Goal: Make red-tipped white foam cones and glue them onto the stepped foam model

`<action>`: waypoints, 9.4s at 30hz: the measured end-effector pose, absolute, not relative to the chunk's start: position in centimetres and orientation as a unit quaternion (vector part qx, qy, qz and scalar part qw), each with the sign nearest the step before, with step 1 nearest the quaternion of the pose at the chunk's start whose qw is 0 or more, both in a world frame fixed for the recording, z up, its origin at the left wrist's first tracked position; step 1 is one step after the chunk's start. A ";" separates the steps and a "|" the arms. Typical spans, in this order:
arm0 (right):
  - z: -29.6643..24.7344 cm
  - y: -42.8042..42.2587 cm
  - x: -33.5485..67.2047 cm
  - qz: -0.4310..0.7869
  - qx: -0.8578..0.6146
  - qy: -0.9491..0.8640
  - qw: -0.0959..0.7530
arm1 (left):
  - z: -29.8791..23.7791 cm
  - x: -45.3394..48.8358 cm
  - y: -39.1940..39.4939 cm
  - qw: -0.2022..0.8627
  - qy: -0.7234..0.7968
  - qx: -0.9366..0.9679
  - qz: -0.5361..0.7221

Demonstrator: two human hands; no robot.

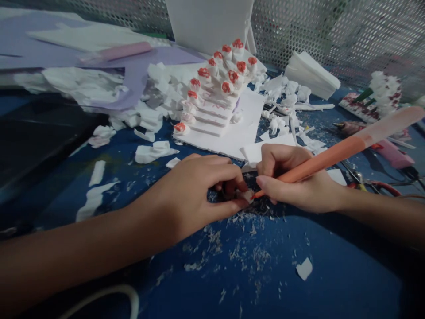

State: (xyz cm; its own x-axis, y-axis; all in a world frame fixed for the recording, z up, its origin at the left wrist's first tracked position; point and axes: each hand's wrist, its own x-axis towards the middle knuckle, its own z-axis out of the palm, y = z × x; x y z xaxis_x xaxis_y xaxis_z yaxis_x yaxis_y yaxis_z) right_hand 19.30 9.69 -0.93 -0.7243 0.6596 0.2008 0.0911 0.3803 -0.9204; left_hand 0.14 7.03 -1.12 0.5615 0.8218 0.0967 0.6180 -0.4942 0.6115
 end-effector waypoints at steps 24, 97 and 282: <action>-0.8 9.7 19.3 0.520 -0.251 -0.762 0.291 | -1.3 0.1 7.1 0.295 0.425 0.831 0.204; -1.0 9.8 19.2 0.479 -0.226 -0.800 0.281 | -0.9 0.5 7.2 0.272 0.438 0.837 0.186; -0.7 9.6 19.4 0.451 -0.241 -0.813 0.279 | -1.1 0.6 6.6 0.242 0.419 0.855 0.189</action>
State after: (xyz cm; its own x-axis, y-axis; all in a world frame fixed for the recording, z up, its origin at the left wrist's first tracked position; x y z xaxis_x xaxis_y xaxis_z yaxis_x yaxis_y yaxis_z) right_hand 19.40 9.55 -0.66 -0.7288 0.6427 0.2360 0.1397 0.4771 -0.8677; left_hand 0.62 6.63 -1.12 0.5773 0.8077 0.1198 0.6253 -0.5317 0.5712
